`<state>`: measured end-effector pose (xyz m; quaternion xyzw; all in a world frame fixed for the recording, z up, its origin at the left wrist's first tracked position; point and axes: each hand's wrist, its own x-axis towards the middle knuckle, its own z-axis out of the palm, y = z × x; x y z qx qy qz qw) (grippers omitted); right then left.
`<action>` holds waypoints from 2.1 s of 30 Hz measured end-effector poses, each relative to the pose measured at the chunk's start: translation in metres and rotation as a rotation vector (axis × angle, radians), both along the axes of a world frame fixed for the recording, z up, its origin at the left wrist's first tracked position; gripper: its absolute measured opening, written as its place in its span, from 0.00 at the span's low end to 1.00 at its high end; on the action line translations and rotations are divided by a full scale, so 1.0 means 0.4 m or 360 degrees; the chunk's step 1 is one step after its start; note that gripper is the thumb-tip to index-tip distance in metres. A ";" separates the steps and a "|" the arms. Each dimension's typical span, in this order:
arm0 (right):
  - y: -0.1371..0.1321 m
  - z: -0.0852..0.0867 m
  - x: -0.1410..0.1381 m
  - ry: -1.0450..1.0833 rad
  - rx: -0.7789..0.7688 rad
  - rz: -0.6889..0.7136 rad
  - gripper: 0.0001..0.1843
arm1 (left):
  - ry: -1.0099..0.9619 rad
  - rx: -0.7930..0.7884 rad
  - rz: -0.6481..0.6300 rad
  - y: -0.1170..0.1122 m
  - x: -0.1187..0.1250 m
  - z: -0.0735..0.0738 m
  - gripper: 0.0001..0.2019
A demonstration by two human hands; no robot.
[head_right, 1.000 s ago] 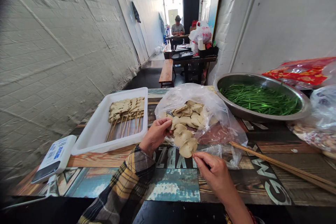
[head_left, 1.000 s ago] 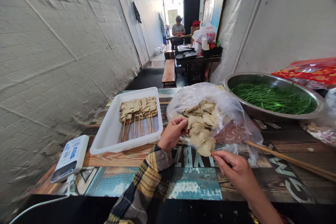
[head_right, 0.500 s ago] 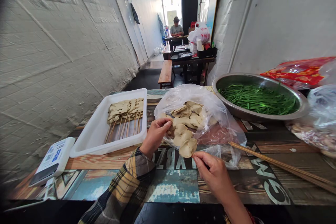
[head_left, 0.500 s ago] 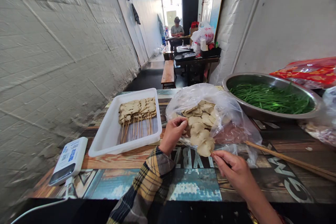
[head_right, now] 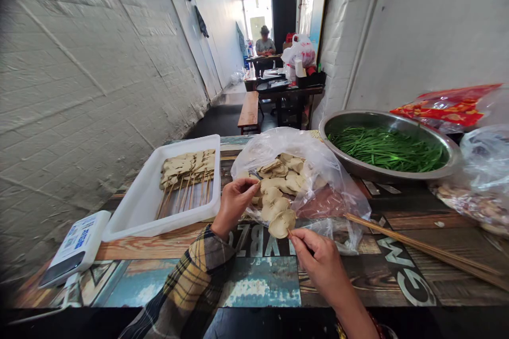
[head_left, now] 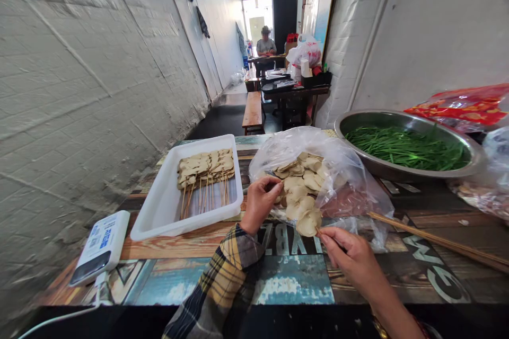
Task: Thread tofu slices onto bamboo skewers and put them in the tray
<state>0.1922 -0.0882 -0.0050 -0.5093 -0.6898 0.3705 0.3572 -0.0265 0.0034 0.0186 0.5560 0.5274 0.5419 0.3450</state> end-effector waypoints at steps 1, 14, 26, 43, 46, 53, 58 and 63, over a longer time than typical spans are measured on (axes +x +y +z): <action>0.000 0.000 -0.001 0.0001 -0.0011 0.0003 0.20 | 0.0013 0.0004 -0.0004 0.000 0.000 0.002 0.07; -0.001 -0.003 -0.008 0.0049 -0.0023 0.0019 0.19 | -0.0017 -0.0051 -0.0136 0.004 -0.011 -0.002 0.09; 0.002 -0.009 -0.019 0.0174 -0.0111 0.0038 0.17 | -0.0179 -0.0230 -0.0329 0.001 -0.010 0.001 0.13; 0.003 0.005 -0.025 0.0590 -0.0412 -0.0060 0.21 | -0.0905 -0.0440 -0.0560 -0.019 0.016 0.017 0.16; 0.005 -0.003 -0.025 0.0582 -0.0404 -0.0034 0.21 | -0.0967 -0.0446 -0.0488 -0.017 0.017 0.014 0.16; 0.003 -0.010 -0.025 0.0573 -0.0393 -0.0002 0.21 | -0.0994 -0.0482 -0.0443 -0.011 0.011 0.016 0.18; 0.003 -0.009 -0.024 0.0535 -0.0368 0.0034 0.20 | -0.1075 -0.0556 -0.0507 -0.015 0.009 0.024 0.20; 0.002 -0.010 -0.025 0.0465 -0.0330 0.0036 0.19 | -0.1167 -0.0616 -0.0581 -0.019 0.011 0.028 0.20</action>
